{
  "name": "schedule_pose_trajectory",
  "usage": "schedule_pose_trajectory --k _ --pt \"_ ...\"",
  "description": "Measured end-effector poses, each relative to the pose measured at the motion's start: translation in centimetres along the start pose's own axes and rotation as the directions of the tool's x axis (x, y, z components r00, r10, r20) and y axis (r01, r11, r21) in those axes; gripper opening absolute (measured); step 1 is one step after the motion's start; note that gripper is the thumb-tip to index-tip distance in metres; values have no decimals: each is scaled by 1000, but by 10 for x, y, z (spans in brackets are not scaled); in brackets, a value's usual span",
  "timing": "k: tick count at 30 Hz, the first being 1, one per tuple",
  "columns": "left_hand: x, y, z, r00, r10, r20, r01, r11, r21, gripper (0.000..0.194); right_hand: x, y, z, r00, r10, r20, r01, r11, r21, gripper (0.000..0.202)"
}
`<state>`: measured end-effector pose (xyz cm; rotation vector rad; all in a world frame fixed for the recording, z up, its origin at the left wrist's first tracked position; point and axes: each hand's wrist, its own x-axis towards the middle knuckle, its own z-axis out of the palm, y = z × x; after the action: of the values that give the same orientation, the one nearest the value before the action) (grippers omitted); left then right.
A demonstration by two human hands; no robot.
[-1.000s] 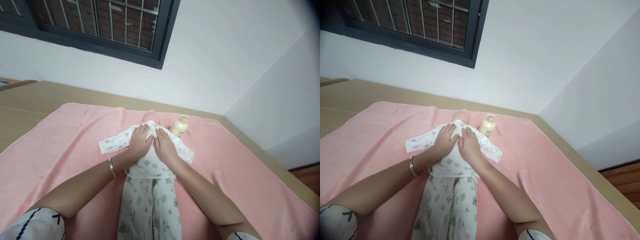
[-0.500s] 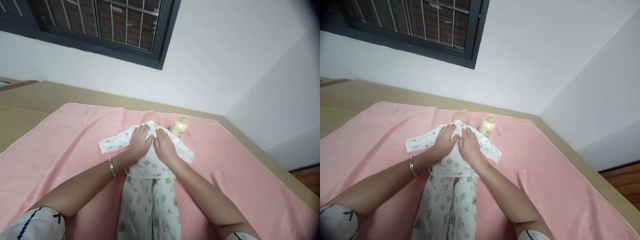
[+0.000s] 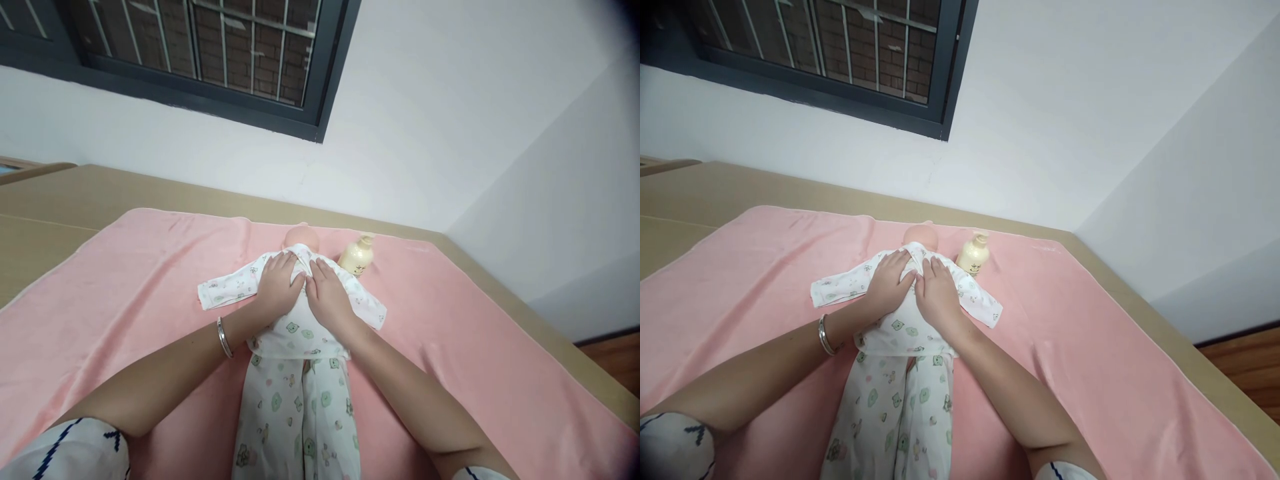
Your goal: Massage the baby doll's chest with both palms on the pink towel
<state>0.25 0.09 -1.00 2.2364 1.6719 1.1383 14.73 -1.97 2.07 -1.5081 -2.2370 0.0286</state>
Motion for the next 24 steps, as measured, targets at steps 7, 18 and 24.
schedule_pose_trajectory --k 7,18,24 --pt "-1 -2 1 1000 6 -6 -6 1000 -16 49 1 4 -1 1000 -16 -4 17 999 35 52" --pt "-3 -4 4 999 17 -30 -18 999 -32 50 8 15 -6 999 42 6 -42 996 75 50" --pt "-5 -4 3 999 -1 -39 -1 998 -56 48 8 15 -4 1000 12 -18 -10 995 99 48"
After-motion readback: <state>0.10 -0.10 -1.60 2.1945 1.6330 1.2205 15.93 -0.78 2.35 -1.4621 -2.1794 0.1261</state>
